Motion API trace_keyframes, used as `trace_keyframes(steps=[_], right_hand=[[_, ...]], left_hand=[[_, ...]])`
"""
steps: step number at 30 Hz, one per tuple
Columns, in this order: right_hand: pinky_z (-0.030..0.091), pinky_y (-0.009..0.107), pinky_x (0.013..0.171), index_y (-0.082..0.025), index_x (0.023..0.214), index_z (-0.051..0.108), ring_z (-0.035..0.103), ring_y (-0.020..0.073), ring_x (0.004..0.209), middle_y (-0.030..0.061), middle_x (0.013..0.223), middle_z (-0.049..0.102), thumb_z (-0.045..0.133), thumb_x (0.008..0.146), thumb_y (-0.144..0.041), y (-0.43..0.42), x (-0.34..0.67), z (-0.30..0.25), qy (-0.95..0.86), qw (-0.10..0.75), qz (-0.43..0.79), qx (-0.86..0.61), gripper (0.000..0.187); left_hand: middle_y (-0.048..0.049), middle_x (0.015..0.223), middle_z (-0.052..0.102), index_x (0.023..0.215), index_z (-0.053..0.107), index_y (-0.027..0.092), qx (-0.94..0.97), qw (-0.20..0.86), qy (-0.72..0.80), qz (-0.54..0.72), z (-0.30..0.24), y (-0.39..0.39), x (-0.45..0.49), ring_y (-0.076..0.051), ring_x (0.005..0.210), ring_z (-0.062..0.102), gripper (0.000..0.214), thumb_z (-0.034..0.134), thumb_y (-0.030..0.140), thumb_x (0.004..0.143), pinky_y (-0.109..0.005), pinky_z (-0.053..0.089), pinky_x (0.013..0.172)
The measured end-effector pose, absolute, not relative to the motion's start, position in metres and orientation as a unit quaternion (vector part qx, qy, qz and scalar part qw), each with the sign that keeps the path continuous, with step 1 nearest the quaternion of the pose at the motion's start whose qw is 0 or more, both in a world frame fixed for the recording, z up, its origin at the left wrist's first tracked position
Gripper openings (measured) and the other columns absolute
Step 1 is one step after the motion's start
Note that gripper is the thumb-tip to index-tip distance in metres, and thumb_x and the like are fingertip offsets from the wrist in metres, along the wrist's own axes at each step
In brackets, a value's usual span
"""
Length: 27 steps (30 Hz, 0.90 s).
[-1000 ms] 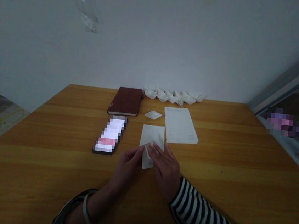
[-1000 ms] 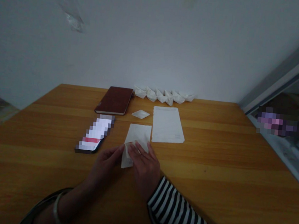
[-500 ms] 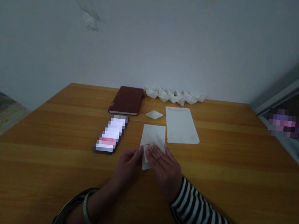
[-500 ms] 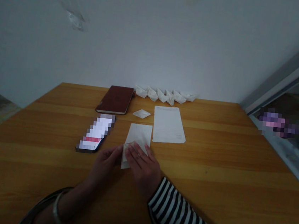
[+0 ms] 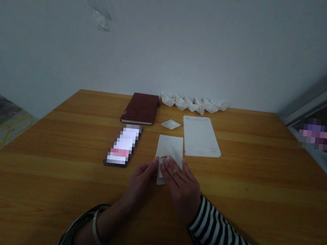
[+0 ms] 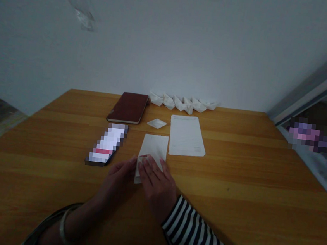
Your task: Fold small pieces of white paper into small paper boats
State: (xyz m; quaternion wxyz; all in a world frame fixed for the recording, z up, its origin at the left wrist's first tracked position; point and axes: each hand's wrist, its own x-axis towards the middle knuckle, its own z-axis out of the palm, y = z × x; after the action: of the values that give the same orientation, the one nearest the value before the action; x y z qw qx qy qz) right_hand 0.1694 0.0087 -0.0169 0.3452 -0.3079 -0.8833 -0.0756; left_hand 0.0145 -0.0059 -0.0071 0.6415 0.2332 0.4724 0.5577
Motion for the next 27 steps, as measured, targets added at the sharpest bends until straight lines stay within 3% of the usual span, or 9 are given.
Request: trace_keyframes(steps=[7,15,27], right_hand=[[0.027,0.042,0.12,-0.011,0.127,0.061,0.052,0.0198,0.131,0.0066,0.133,0.063,0.04,0.099,-0.011,0.0072,0.1682,-0.015,-0.881,0.359,-0.055,-0.302,0.035],[0.036,0.044,0.116,-0.016,0.134,0.055,0.042,0.0185,0.139,0.0069,0.14,0.058,0.043,0.097,-0.011,0.0107,0.1735,-0.0231,-0.864,0.383,0.064,-0.322,0.039],[0.036,0.046,0.116,-0.016,0.131,0.059,0.048,0.0191,0.135,0.0069,0.133,0.063,0.04,0.098,-0.01,0.0132,0.1757,-0.015,-0.891,0.356,0.033,-0.281,0.038]], left_hand=[[-0.0114,0.114,0.074,0.107,0.076,0.017,0.252,0.642,0.461,0.559,-0.0055,-0.0067,0.0157,-0.022,0.105,0.068,0.031,0.072,0.034,0.082,-0.026,0.052,0.087],[-0.0109,0.094,0.078,0.102,0.077,0.015,0.206,0.657,0.433,0.582,-0.0063,-0.0049,0.0174,-0.018,0.08,0.072,0.028,0.073,0.033,0.082,-0.024,0.054,0.072],[-0.0082,0.086,0.078,0.102,0.077,0.015,0.233,0.666,0.429,0.564,-0.0024,-0.0039,0.0146,-0.012,0.067,0.068,0.027,0.073,0.033,0.082,-0.021,0.052,0.068]])
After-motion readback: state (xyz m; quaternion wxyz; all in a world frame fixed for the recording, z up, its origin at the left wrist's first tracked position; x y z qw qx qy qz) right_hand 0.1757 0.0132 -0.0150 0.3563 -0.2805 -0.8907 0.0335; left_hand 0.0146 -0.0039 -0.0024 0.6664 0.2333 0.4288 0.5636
